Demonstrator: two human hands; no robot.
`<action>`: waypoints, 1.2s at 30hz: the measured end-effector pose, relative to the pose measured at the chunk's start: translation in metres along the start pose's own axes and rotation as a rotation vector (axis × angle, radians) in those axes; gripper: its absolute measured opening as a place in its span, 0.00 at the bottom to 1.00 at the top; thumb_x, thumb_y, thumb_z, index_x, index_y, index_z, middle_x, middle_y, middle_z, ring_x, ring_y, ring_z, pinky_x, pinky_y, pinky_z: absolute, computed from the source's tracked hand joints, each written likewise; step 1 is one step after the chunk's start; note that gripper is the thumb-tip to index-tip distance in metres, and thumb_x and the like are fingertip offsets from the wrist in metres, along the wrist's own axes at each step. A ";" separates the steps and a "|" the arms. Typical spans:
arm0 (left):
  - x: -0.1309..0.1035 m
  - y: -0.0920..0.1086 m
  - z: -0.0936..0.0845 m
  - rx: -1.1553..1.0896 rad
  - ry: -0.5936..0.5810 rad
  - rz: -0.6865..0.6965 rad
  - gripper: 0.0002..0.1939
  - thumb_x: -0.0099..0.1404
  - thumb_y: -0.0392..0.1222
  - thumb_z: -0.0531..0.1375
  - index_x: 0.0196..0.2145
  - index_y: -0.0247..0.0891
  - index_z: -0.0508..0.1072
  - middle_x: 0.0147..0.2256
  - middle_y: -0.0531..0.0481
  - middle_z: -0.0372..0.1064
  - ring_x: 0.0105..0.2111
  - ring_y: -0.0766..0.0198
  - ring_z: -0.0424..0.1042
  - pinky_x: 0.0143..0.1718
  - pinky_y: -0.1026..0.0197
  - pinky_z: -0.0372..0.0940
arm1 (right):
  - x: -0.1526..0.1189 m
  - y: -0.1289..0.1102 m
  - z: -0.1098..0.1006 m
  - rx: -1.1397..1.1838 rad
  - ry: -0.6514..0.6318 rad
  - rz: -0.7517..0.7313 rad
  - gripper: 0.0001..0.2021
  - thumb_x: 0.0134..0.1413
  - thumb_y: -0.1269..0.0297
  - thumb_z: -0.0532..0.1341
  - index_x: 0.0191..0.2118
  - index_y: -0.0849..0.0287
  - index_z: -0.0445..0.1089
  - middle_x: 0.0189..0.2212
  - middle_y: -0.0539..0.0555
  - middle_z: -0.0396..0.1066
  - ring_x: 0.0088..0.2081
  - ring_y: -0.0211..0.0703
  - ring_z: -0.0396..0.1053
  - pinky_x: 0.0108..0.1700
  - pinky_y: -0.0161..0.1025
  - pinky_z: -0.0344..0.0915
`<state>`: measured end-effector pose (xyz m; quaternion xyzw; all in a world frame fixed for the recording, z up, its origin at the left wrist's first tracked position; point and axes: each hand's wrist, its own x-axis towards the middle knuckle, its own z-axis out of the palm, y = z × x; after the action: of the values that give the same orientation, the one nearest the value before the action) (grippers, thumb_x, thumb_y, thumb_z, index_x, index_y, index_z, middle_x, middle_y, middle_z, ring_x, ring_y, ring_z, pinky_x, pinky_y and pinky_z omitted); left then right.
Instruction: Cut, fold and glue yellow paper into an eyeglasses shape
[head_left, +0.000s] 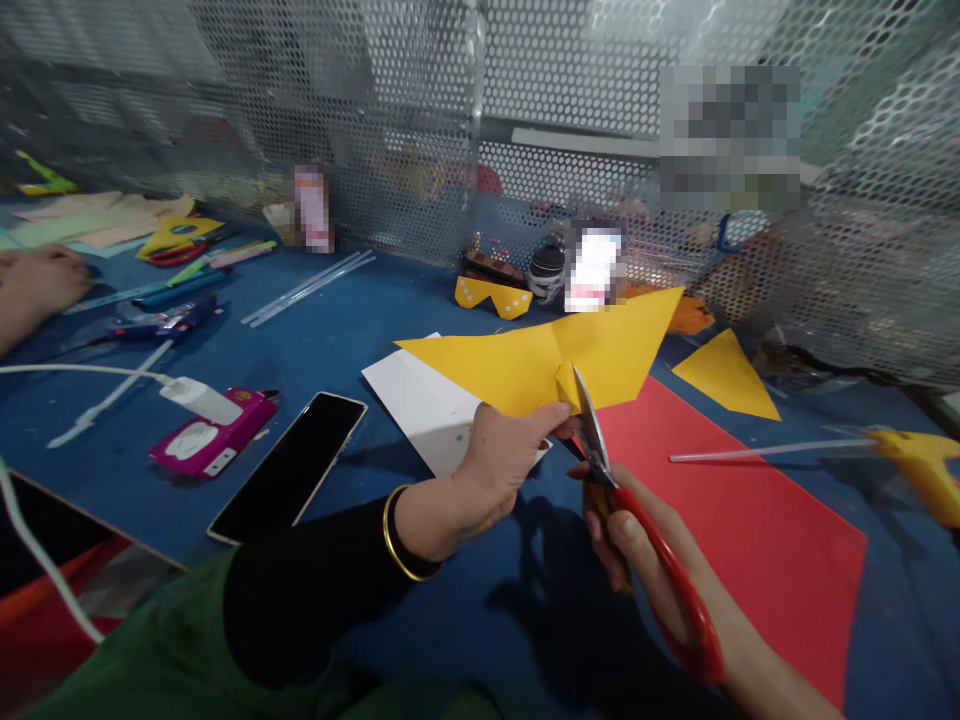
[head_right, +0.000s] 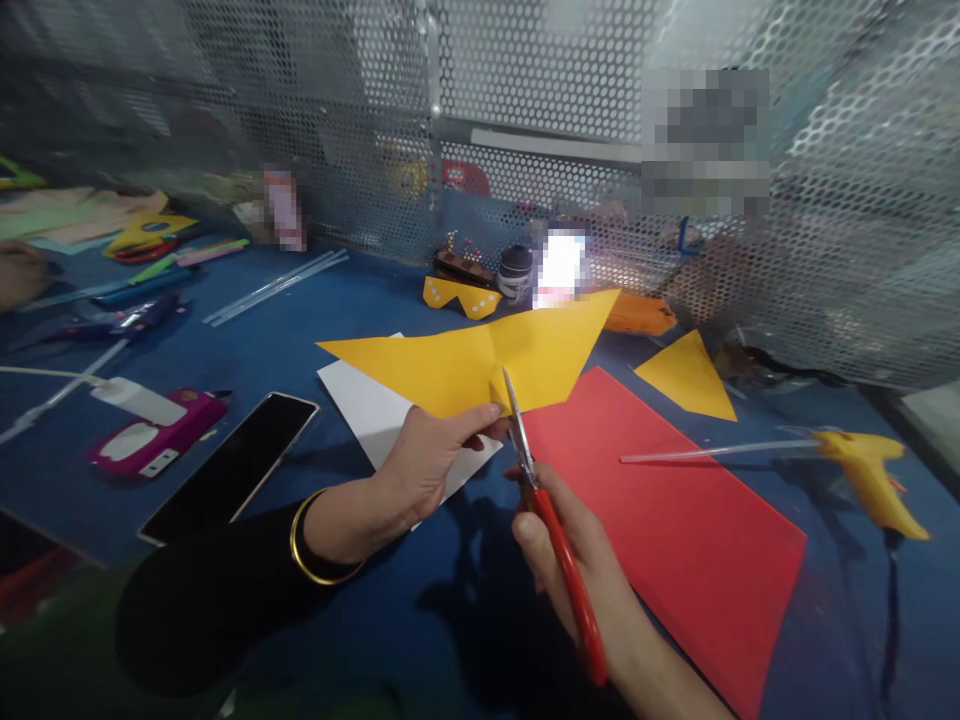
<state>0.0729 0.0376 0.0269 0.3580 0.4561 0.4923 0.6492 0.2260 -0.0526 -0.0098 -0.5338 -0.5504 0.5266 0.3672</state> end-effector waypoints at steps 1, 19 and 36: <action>0.000 0.000 0.000 -0.004 0.001 -0.003 0.04 0.52 0.40 0.65 0.29 0.41 0.78 0.27 0.51 0.76 0.26 0.64 0.73 0.29 0.61 0.62 | 0.000 0.000 0.000 0.004 0.005 0.004 0.28 0.63 0.42 0.54 0.60 0.55 0.58 0.29 0.48 0.63 0.22 0.34 0.58 0.23 0.35 0.61; 0.000 0.001 -0.001 -0.023 -0.049 0.006 0.04 0.51 0.40 0.65 0.28 0.41 0.77 0.27 0.50 0.75 0.27 0.64 0.72 0.30 0.60 0.62 | -0.002 0.001 0.005 -0.030 0.033 -0.074 0.24 0.64 0.42 0.52 0.56 0.53 0.59 0.29 0.47 0.61 0.21 0.32 0.58 0.23 0.35 0.59; 0.001 0.000 -0.001 -0.011 -0.045 0.000 0.04 0.50 0.41 0.66 0.27 0.43 0.78 0.26 0.49 0.76 0.27 0.62 0.73 0.28 0.61 0.63 | -0.002 0.000 0.010 -0.076 0.070 -0.081 0.24 0.63 0.41 0.54 0.53 0.54 0.61 0.24 0.44 0.57 0.21 0.33 0.56 0.22 0.35 0.54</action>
<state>0.0716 0.0383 0.0265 0.3653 0.4387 0.4865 0.6614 0.2161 -0.0565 -0.0110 -0.5428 -0.5781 0.4708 0.3868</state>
